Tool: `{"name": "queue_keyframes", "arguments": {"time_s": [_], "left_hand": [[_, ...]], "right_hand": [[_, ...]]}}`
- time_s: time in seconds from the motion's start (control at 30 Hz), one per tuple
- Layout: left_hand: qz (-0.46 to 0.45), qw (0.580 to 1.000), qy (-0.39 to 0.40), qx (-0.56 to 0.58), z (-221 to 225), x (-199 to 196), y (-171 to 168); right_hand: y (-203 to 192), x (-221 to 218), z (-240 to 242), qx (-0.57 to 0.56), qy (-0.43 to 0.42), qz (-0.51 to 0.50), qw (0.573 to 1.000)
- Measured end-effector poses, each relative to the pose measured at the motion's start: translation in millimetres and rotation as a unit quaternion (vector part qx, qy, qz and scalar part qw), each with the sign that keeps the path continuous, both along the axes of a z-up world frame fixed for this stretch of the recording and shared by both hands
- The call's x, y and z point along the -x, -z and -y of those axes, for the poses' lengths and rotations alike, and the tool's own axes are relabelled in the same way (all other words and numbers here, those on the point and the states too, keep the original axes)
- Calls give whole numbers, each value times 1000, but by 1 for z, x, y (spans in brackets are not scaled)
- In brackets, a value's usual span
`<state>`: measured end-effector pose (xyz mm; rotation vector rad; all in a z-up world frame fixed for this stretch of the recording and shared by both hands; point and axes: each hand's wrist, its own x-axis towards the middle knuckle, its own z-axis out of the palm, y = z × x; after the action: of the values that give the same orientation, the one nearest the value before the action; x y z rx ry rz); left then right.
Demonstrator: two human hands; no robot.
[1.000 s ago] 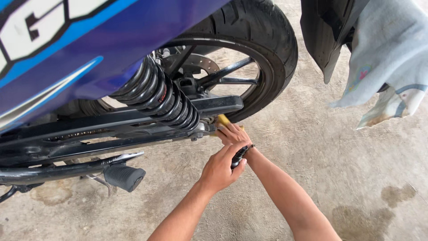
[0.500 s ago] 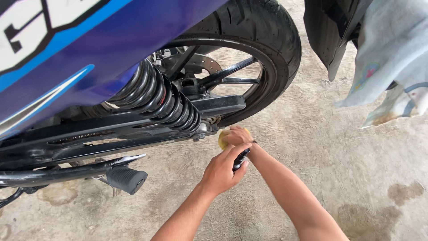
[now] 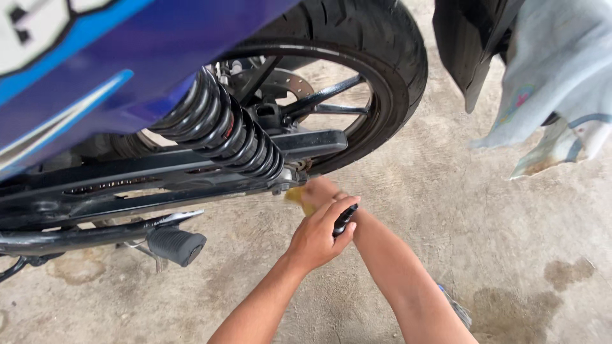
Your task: The person cleans the rear wheel and swingarm of a blue motorcycle using a yellow sponge and a spray bottle. They repeatedly spray the cleaning solution onto the wheel spokes and swingarm, then wipe the surfaces with the sponge to remove dirt.
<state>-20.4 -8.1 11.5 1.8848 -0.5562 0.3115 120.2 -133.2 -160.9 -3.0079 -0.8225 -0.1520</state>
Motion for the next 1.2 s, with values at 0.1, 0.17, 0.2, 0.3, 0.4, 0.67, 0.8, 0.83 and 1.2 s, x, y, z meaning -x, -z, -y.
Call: {"name": "queue_keyframes", "arguments": {"time_s": [0.1,0.17,0.2,0.3,0.4,0.67,0.8,0.83,1.2], "left_hand": [[-109,993,16,-33,-9,-2,-8],[-109,994,5,-29,-18,-3,-3],[-107,994,1,-27,-21,-2,-2],[-82,996,11,-17,-26,4,-13],[36,999,-21,20,-22,6,-17],[-53,999,-4,-7,-23,-4,-15],[-149,988,-16,-24,-14,-15,5],[-147,988,-13,-38,-9,-10,4],[-161,980,-82,-89,21,-26,5]], "right_hand": [[-12,-5,-8,-27,-103,-185,977],[-15,-13,-1,-105,-41,85,990],[-14,-16,2,-68,-8,97,993],[3,-36,2,-33,64,116,991],[63,-47,-12,-134,59,74,986],[51,0,93,-251,62,-404,878],[-19,-14,139,-640,89,-638,419],[-26,1,142,-660,94,-634,393],[-66,28,133,-625,100,-621,462]]}}
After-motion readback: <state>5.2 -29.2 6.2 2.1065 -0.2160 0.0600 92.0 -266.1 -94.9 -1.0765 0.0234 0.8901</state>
